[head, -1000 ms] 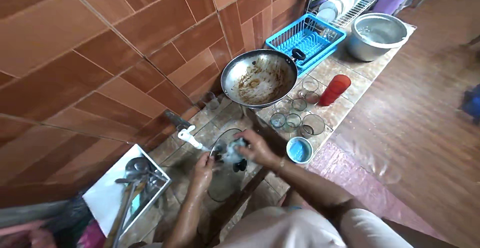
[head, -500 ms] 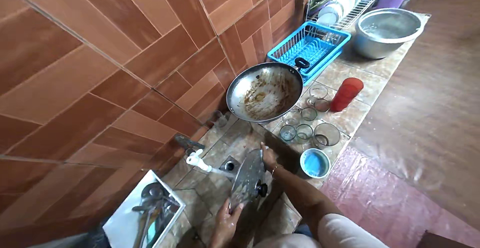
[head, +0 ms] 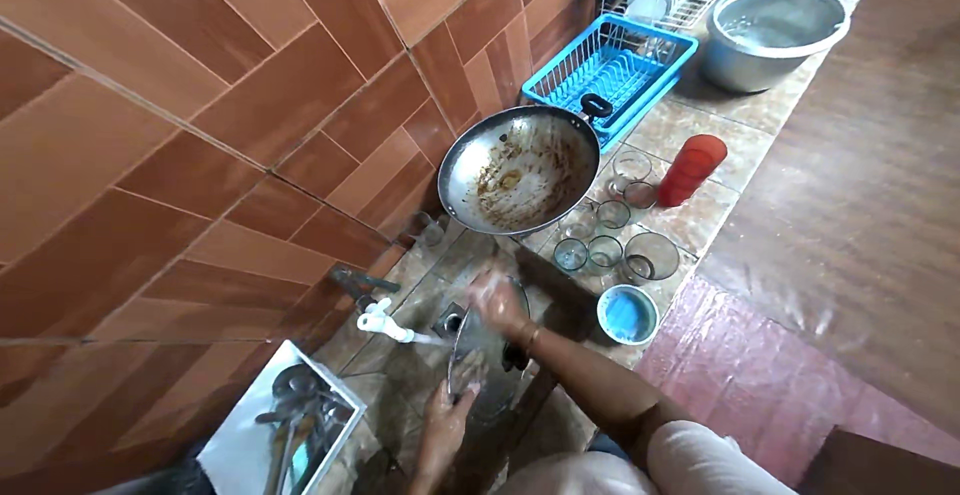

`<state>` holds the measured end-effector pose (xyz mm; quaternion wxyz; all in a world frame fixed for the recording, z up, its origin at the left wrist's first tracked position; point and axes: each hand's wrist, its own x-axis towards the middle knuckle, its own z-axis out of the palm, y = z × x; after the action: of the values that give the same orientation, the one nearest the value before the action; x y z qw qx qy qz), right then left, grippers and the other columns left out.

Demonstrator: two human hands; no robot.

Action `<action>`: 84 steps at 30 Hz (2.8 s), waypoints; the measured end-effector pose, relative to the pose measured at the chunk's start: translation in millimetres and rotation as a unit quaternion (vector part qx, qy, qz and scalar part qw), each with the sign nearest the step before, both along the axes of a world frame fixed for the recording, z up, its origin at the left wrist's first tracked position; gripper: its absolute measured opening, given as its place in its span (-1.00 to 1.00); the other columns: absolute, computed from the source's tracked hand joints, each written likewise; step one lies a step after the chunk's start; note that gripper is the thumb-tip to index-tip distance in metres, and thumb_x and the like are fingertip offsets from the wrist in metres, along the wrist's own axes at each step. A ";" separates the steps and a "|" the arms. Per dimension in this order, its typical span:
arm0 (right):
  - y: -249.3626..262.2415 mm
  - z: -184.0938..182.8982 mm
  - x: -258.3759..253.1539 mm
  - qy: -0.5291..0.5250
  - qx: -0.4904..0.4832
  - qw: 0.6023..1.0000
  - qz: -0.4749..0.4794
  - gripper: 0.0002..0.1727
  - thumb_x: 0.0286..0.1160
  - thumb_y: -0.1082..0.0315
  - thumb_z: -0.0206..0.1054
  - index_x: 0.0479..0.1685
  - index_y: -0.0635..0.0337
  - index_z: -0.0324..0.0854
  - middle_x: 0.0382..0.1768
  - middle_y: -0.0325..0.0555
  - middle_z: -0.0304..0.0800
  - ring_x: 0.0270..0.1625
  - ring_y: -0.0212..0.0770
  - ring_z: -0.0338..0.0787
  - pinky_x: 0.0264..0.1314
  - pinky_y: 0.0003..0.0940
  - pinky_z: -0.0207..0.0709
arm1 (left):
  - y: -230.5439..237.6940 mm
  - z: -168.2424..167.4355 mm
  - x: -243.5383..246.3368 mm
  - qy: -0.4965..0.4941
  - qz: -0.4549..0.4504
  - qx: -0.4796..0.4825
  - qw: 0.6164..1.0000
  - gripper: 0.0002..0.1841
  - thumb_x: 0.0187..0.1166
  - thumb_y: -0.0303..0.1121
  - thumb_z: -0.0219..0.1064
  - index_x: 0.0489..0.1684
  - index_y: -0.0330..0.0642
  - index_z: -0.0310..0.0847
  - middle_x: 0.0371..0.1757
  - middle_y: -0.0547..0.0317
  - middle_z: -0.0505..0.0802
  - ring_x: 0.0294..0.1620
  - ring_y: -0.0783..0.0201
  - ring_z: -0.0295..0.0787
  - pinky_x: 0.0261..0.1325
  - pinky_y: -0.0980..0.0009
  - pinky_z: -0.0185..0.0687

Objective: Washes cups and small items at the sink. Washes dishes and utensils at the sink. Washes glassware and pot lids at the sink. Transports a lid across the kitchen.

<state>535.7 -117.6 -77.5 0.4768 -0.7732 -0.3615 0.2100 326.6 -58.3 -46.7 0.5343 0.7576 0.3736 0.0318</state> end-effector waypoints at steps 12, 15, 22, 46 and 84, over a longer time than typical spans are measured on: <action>19.0 -1.0 -24.4 -0.101 -0.025 0.993 0.049 -0.39 0.80 -0.10 -0.02 0.04 0.18 0.85 0.12 0.08 0.90 0.34 0.09 0.80 0.50 0.14 0.53 | 13.7 1.9 -2.4 0.014 -0.006 -0.053 0.998 -0.52 0.48 -0.55 0.44 0.41 -0.43 0.52 0.19 -0.01 0.88 0.19 0.23 0.87 0.33 0.26 0.78; 15.2 3.9 -74.0 -0.197 0.118 0.965 0.130 -0.45 0.74 -0.15 0.09 0.10 0.07 0.82 0.14 0.00 0.89 0.37 0.17 0.72 0.61 0.25 0.34 | 12.1 6.4 2.8 0.027 0.035 0.000 0.999 -0.54 0.44 -0.60 0.43 0.35 -0.48 0.51 0.15 -0.02 0.81 0.15 0.43 0.74 0.30 0.45 0.66; 22.9 -28.5 -35.5 -0.050 0.113 0.984 0.131 -0.62 0.69 0.28 0.20 0.29 0.34 0.68 0.63 0.26 0.46 0.74 0.19 0.36 0.82 0.07 0.15 | 14.4 -11.3 -1.7 -0.034 0.083 -0.084 0.992 -0.50 0.50 -0.67 0.34 0.47 -0.48 0.42 0.24 -0.11 0.84 0.17 0.18 0.86 0.28 0.27 0.80; -29.6 -68.6 -120.7 -0.020 0.011 0.984 0.175 -0.50 0.81 0.25 0.02 0.67 0.06 0.47 0.74 0.01 0.38 0.84 0.04 0.24 0.87 0.07 0.08 | 18.4 -32.5 9.7 -0.157 0.428 -0.288 0.842 -0.53 0.91 -0.04 -0.16 0.41 -0.18 0.45 0.12 0.11 0.81 0.01 0.30 0.81 0.05 0.36 0.75; -77.1 -93.9 -47.5 0.102 -0.086 0.945 0.299 -0.29 0.74 -0.08 0.22 0.69 0.25 0.38 0.71 0.23 0.35 0.76 0.13 0.37 0.82 0.05 0.17 | 25.7 -40.5 4.9 -0.006 0.325 -0.413 0.851 -0.60 0.57 -0.59 -0.08 0.36 -0.40 0.37 0.31 -0.30 0.75 -0.03 -0.11 0.86 -0.08 0.00 0.82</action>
<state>488.2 -194.8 -171.5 0.3579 -0.6424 -0.5057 0.4511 331.5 -32.6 -87.2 0.7596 0.3021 0.5737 0.0513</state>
